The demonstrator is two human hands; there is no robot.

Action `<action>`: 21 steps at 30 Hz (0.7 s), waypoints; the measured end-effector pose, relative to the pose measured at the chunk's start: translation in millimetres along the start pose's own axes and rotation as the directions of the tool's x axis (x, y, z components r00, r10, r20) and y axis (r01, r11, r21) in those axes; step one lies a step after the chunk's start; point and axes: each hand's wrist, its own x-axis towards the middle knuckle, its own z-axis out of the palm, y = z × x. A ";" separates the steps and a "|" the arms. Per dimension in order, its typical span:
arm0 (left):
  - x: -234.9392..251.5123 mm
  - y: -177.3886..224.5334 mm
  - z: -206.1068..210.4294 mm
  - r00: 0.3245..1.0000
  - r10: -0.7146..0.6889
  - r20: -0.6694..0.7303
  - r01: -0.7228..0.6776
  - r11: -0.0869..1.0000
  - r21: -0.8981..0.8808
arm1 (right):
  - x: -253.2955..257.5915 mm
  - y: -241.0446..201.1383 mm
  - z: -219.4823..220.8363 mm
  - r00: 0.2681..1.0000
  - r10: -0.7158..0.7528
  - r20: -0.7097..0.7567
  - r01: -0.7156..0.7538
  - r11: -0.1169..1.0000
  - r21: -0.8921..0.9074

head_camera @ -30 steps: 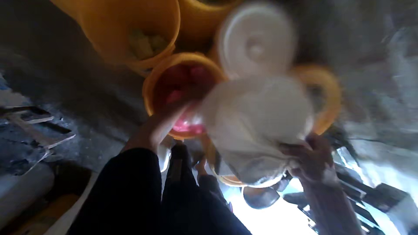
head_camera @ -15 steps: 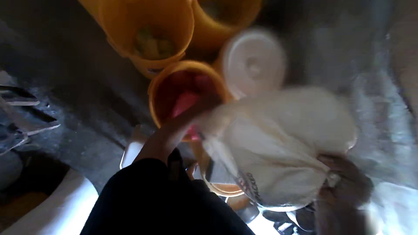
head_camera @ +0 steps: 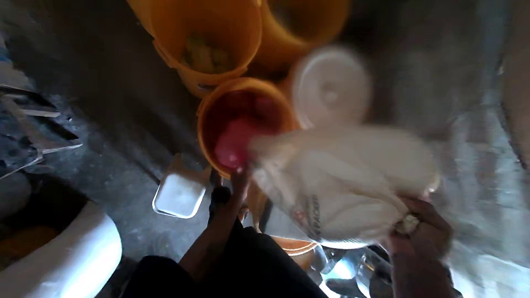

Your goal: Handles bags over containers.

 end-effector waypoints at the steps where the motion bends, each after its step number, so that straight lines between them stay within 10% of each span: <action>1: -5.6 4.7 -4.7 0.998 0.057 0.001 -0.057 0.997 0.055 | 2.2 -2.8 -1.3 0.997 -0.077 0.001 0.077 0.996 -0.052; 13: -17.5 -23.6 -18.3 0.908 0.367 0.200 -0.417 0.830 0.371 | 18.4 -22.1 12.2 0.997 0.028 0.079 -0.034 0.996 0.077; 21: -10.2 -20.6 29.3 0.994 -0.065 0.085 0.090 0.939 -0.332 | 18.6 -13.1 -5.6 0.895 0.021 0.446 -0.071 0.993 0.097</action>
